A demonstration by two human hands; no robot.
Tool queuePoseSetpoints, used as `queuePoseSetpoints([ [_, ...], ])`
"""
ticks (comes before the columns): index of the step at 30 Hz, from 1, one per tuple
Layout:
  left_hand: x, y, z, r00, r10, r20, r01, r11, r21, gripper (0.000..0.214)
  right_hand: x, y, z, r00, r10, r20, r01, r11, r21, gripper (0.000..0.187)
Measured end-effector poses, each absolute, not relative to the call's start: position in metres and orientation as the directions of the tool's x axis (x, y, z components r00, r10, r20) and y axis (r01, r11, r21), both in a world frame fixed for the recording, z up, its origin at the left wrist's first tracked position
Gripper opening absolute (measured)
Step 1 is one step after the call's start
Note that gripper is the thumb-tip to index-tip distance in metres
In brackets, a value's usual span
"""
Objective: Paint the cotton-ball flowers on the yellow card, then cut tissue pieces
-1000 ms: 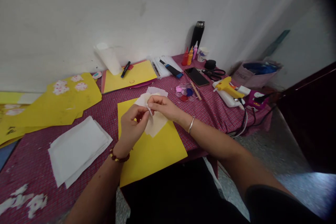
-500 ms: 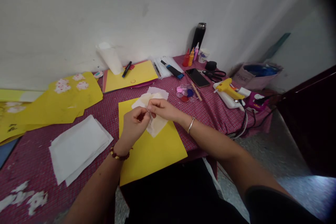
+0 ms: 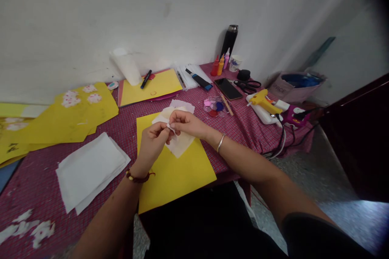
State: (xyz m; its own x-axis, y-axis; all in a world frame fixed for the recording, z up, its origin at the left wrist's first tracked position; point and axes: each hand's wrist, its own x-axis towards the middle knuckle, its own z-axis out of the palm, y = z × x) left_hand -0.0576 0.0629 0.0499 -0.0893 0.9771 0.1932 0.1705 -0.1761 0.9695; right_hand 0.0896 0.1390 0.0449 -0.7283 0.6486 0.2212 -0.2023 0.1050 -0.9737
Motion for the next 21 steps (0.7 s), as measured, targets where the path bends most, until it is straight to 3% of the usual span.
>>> queuePoseSetpoints([
  [4, -0.0607, 0.0649, 0.0440, -0.031, 0.987, 0.157, 0.019, -0.156, 0.988, 0.015, 0.0916, 0.1385, 0.0474, -0.740, 0.637, 0.217, -0.210, 0.088, -0.974, 0.014],
  [21, -0.0615, 0.0653, 0.0418, -0.036, 0.988, 0.149, 0.006, -0.149, 0.989, 0.019, 0.0924, 0.1409, 0.0455, -0.780, 0.594, 0.198, -0.214, 0.044, -0.976, 0.016],
])
